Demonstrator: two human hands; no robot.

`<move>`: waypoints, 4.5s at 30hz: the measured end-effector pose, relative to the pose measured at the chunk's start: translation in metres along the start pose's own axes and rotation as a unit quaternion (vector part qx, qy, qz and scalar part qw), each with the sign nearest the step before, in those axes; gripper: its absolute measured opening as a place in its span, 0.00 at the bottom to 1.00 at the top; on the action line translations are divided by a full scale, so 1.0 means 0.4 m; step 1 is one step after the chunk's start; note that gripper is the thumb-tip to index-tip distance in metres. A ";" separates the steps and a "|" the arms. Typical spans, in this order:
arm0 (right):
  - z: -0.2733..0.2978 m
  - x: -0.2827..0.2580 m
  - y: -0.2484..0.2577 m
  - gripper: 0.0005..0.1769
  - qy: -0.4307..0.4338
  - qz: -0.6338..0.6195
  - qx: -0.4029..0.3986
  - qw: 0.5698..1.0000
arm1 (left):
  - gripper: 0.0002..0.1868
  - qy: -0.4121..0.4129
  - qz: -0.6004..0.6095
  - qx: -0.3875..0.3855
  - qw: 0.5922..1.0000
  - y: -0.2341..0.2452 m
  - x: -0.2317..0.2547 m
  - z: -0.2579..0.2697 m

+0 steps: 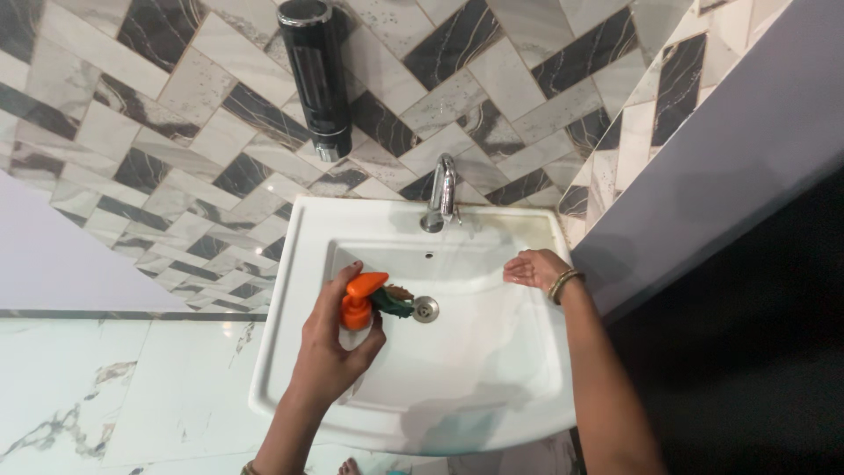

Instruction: The person sprays a cleaning solution onto a white bathroom sink and scrubs the basin and faucet area with a green sponge. They repeatedly spray and wipe different sections of the sink throughout the clip.

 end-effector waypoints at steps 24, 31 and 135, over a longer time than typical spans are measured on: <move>-0.210 -0.074 -0.016 0.37 0.365 0.161 0.097 0.912 | 0.44 0.082 -0.063 0.020 0.994 0.080 -0.153 -0.059; -0.270 0.049 -0.237 0.29 0.341 0.301 -0.003 0.890 | 0.44 0.073 -0.049 0.010 0.996 0.082 -0.163 -0.083; -0.040 -0.052 -0.007 0.48 0.235 0.194 0.139 0.942 | 0.42 0.010 0.002 -0.011 1.000 0.096 -0.085 -0.058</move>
Point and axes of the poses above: each hand's wrist, its own z-axis away from the middle knuckle, its own y-axis out of the back of the hand, x = y × z, the point moved 5 cm from there along -z, towards the middle knuckle, and after that the axes turned 14 degrees about y, right-handed, at the moved point
